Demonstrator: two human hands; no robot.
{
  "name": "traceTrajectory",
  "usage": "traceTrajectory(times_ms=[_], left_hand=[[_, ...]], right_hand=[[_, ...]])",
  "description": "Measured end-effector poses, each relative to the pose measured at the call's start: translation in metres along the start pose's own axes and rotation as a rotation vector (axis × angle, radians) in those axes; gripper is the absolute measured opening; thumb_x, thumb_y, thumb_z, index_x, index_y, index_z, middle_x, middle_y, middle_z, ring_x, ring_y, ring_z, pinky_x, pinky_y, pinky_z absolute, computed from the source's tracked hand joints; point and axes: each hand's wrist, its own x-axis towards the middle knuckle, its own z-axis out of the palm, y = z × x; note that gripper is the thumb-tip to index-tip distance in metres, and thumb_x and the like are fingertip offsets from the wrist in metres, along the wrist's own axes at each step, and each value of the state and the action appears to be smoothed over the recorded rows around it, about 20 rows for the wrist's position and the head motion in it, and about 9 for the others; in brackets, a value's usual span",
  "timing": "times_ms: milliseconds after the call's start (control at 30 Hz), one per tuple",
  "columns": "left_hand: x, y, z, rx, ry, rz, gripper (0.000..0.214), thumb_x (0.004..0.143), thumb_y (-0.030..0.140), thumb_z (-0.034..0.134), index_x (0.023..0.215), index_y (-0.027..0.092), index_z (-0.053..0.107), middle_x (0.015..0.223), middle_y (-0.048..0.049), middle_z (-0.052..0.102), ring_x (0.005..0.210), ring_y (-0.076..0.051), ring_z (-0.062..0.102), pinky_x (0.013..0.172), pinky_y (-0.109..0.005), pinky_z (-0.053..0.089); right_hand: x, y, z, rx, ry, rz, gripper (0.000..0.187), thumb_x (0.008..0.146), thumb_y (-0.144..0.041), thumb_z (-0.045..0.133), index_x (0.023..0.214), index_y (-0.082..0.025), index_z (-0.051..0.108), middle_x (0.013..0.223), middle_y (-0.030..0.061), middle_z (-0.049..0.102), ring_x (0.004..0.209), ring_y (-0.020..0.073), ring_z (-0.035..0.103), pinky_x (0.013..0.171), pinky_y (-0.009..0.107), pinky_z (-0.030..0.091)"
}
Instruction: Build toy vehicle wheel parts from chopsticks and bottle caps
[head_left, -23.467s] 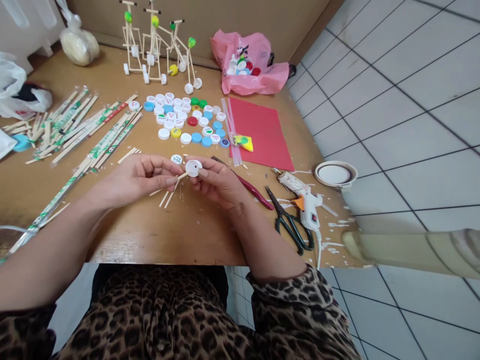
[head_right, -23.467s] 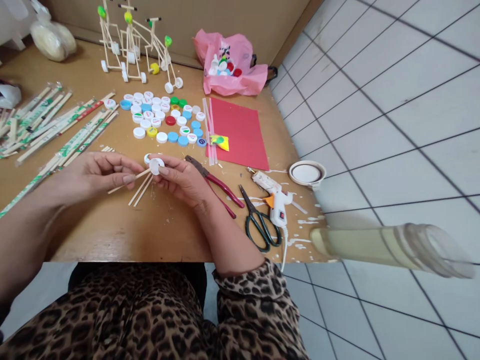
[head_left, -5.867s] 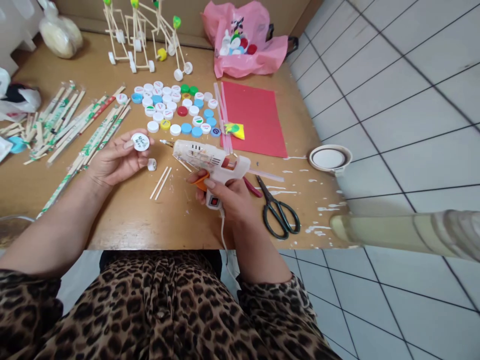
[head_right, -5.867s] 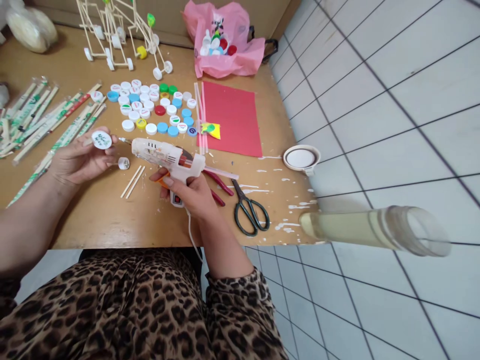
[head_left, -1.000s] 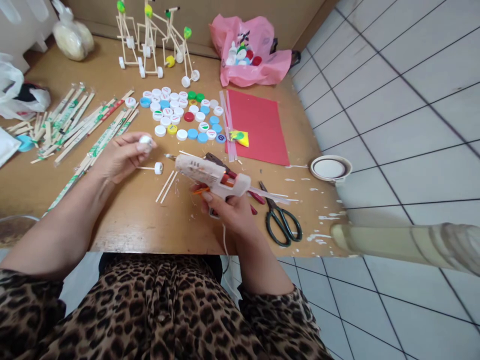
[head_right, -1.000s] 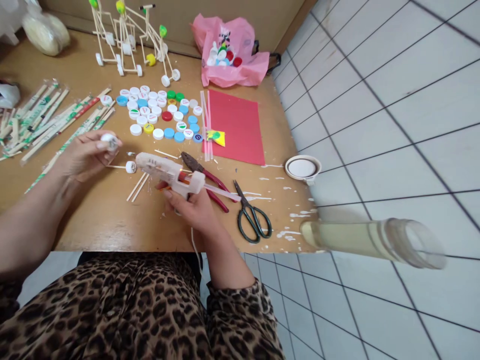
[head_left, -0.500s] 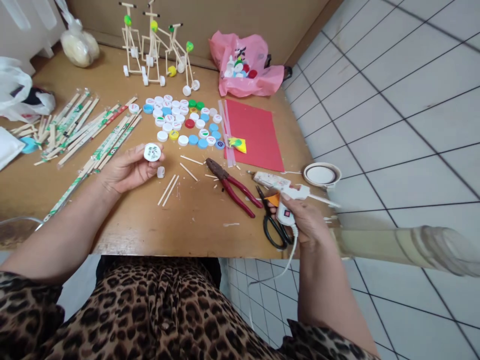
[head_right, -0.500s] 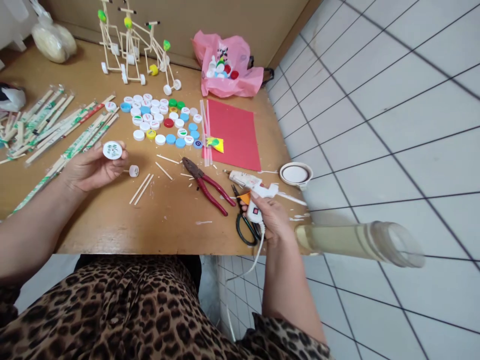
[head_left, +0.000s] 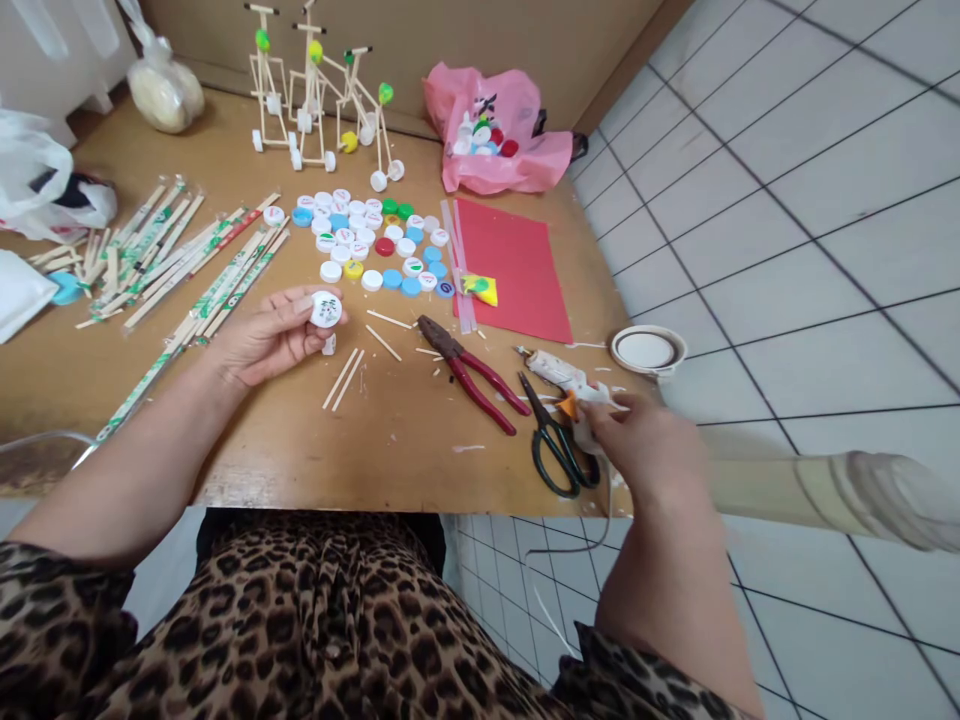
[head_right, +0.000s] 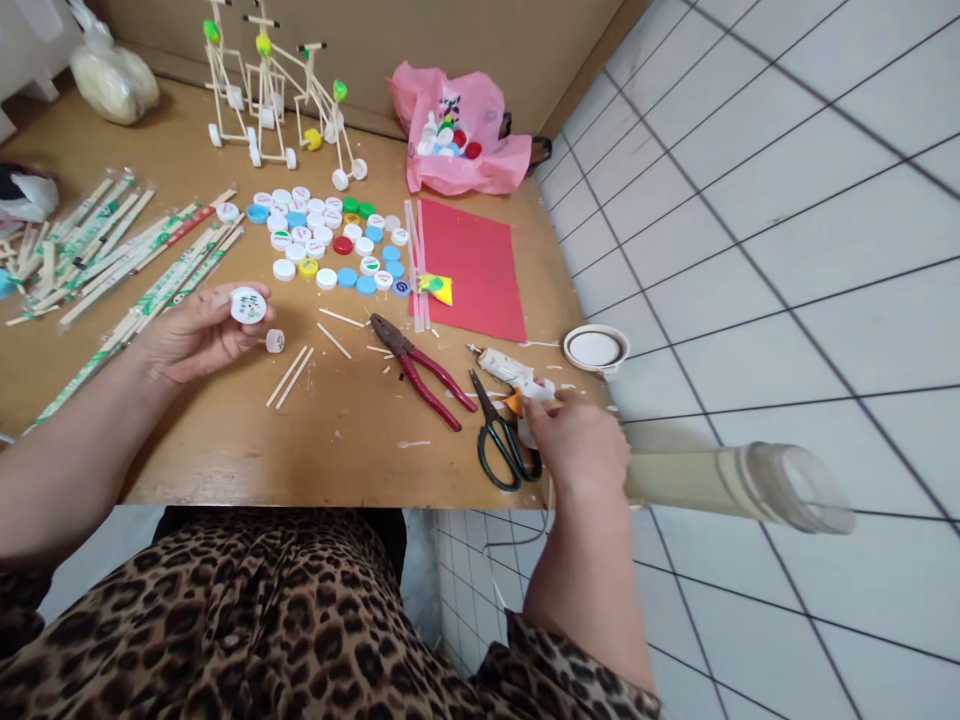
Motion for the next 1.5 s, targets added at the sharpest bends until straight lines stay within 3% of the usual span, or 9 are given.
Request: traceTrajectory(times_ms=[100,267,400,633,867,1033,1167,1300,1500], left_hand=[[-0.002,0.001,0.004,0.015,0.007,-0.023,0.028,0.061,0.024,0.096,0.079,0.016,0.077,0.07,-0.0032,0.077,0.057,-0.01,0.068,0.058,-0.018,0.059],[-0.005,-0.002,0.005,0.078,-0.076,-0.055,0.04,0.055,0.031,0.101,0.08,0.016,0.074,0.072,-0.0023,0.076,0.06,-0.01,0.069,0.057,-0.017,0.057],[-0.005,-0.006,0.005,0.158,-0.12,-0.022,0.041,0.057,0.035,0.1,0.079,0.016,0.072,0.065,0.0011,0.07,0.052,-0.007,0.06,0.05,-0.018,0.049],[-0.006,0.009,0.001,0.379,0.057,0.128,0.042,0.065,0.048,0.094,0.077,0.016,0.071,0.072,-0.0044,0.075,0.058,-0.011,0.064,0.055,-0.021,0.052],[-0.011,0.018,-0.011,0.77,0.258,0.371,0.022,0.068,0.034,0.088,0.075,0.019,0.074,0.063,-0.0004,0.067,0.055,-0.012,0.054,0.055,-0.025,0.043],[-0.012,0.007,-0.021,1.403,0.105,0.324,0.015,0.07,0.023,0.072,0.082,0.024,0.08,0.076,-0.0045,0.071,0.067,-0.02,0.058,0.07,-0.032,0.048],[-0.007,-0.002,-0.025,1.656,0.076,0.295,0.016,0.075,0.021,0.061,0.073,0.025,0.077,0.08,-0.0087,0.069,0.073,-0.025,0.062,0.072,-0.036,0.048],[-0.005,-0.002,-0.023,1.547,0.07,0.302,0.012,0.074,0.023,0.066,0.062,0.024,0.068,0.071,-0.0063,0.063,0.065,-0.022,0.057,0.067,-0.035,0.045],[-0.01,-0.004,0.003,0.765,0.191,0.264,0.025,0.069,0.039,0.086,0.075,0.019,0.072,0.069,-0.0025,0.07,0.062,-0.017,0.061,0.061,-0.03,0.05]], right_hand=[[-0.018,-0.024,0.004,0.145,0.127,-0.239,0.028,0.083,-0.038,0.071,0.104,-0.019,0.074,0.101,0.0185,0.074,0.102,0.0387,0.07,0.086,0.051,0.054],[-0.058,-0.097,0.035,0.626,0.062,-1.055,0.044,0.085,-0.041,0.077,0.126,-0.027,0.068,0.126,0.0121,0.071,0.111,0.0296,0.069,0.099,0.049,0.056],[-0.077,-0.152,0.057,0.68,-0.051,-1.281,0.031,0.09,-0.031,0.073,0.121,-0.027,0.07,0.132,0.01,0.068,0.123,0.0283,0.063,0.109,0.048,0.052],[-0.068,-0.169,0.071,0.969,-0.223,-1.057,0.015,0.092,-0.025,0.064,0.104,-0.027,0.073,0.099,0.0034,0.073,0.087,0.0185,0.067,0.088,0.037,0.058],[-0.042,-0.172,0.087,1.482,-0.716,-0.503,0.015,0.085,-0.026,0.067,0.1,-0.024,0.068,0.078,-0.0033,0.066,0.069,0.011,0.062,0.071,0.027,0.058],[-0.026,-0.164,0.086,1.658,-1.078,-0.272,0.01,0.083,-0.019,0.062,0.091,-0.022,0.066,0.076,-0.0027,0.059,0.065,0.0079,0.055,0.062,0.018,0.055],[-0.025,-0.161,0.084,1.738,-1.178,-0.233,0.006,0.086,-0.017,0.06,0.083,-0.021,0.064,0.079,-0.0011,0.056,0.065,0.0069,0.051,0.057,0.013,0.054],[-0.024,-0.162,0.084,1.74,-1.235,-0.273,0.009,0.085,-0.013,0.062,0.079,-0.02,0.063,0.08,-0.0021,0.053,0.065,0.0042,0.049,0.058,0.007,0.052],[-0.027,-0.165,0.086,1.747,-1.274,-0.196,0.012,0.092,-0.015,0.06,0.081,-0.019,0.063,0.08,-0.0024,0.053,0.063,0.0033,0.049,0.054,0.004,0.05]])
